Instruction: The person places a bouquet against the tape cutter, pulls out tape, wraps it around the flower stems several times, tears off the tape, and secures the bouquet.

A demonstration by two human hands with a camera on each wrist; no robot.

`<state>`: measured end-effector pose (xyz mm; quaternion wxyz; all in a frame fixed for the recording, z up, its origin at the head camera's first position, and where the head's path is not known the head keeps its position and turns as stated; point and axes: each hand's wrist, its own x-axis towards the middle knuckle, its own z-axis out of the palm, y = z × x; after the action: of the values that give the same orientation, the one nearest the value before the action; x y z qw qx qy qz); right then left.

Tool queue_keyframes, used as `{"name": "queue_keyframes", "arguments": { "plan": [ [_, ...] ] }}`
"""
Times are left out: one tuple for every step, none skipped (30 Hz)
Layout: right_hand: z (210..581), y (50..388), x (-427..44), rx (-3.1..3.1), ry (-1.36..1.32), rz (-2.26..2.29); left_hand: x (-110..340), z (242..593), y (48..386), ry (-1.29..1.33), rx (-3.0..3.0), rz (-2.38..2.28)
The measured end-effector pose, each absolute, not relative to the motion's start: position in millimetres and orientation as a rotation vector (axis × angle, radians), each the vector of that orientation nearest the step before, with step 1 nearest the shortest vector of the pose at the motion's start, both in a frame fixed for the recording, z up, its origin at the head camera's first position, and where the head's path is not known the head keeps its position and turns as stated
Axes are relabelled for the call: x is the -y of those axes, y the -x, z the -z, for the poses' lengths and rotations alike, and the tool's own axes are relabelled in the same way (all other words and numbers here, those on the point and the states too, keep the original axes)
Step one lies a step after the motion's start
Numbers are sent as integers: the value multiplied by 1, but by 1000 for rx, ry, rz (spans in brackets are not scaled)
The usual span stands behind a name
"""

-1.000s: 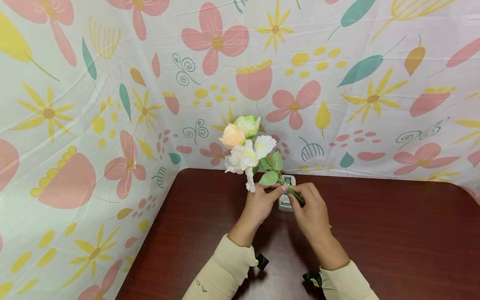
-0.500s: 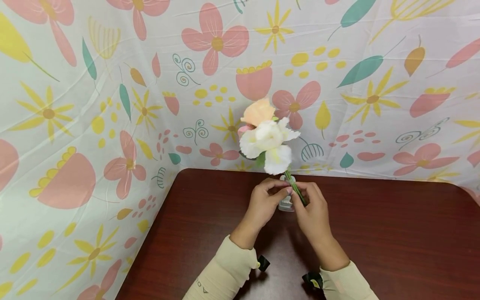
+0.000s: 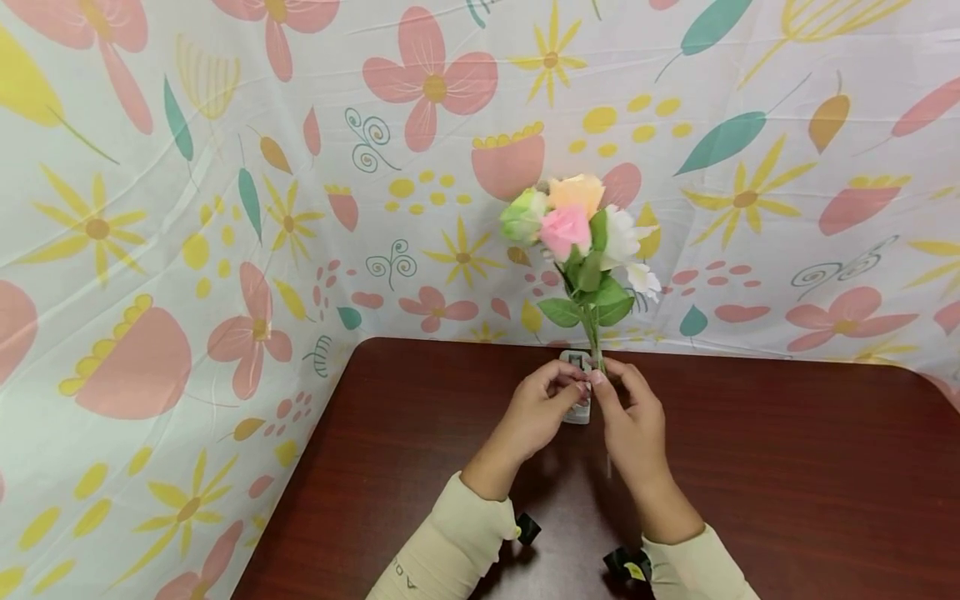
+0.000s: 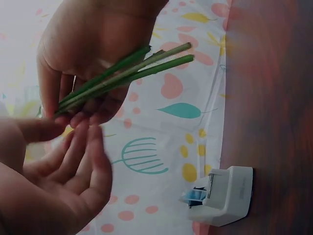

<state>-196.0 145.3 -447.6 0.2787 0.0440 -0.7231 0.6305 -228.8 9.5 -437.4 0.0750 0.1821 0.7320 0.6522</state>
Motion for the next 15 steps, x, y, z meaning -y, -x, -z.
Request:
{"name": "queue_keyframes", "arguments": {
  "plan": [
    [447, 196, -147, 1911, -114, -1756, -10, 438, 228, -566, -2192, -1911],
    [446, 197, -148, 1870, -112, -1838, -10, 438, 228, -591, -2190, -1866],
    [445, 197, -149, 1823, -114, -1923, -10, 439, 228, -611, -2189, -1820],
    [444, 197, -150, 1783, -112, -1997, -10, 440, 228, -633, -2191, -1774],
    [444, 198, -150, 1742, -110, -2069, -11, 440, 227, -659, -2192, -1738],
    [443, 198, -151, 1711, -109, -2125, -11, 441, 227, -689, -2203, -1697],
    [442, 198, -151, 1688, -107, -2169, -12, 441, 227, -717, -2213, -1663],
    [441, 198, -152, 1671, -110, -2201, -12, 442, 227, -743, -2221, -1636],
    [441, 198, -152, 1665, -110, -2223, -13, 443, 226, -767, -2228, -1613],
    [441, 198, -153, 1667, -107, -2233, -14, 443, 226, -792, -2234, -1596],
    [440, 199, -153, 1664, -103, -2247, -15, 444, 225, -813, -2240, -1579],
    [440, 199, -154, 1663, -101, -2257, -16, 444, 224, -823, -2245, -1566],
    [440, 199, -155, 1659, -106, -2267, -18, 445, 224, -830, -2240, -1568],
    [440, 199, -156, 1648, -113, -2278, -19, 446, 223, -833, -2236, -1569],
    [440, 199, -156, 1639, -121, -2286, -19, 446, 223, -833, -2235, -1567]
  ]
}}
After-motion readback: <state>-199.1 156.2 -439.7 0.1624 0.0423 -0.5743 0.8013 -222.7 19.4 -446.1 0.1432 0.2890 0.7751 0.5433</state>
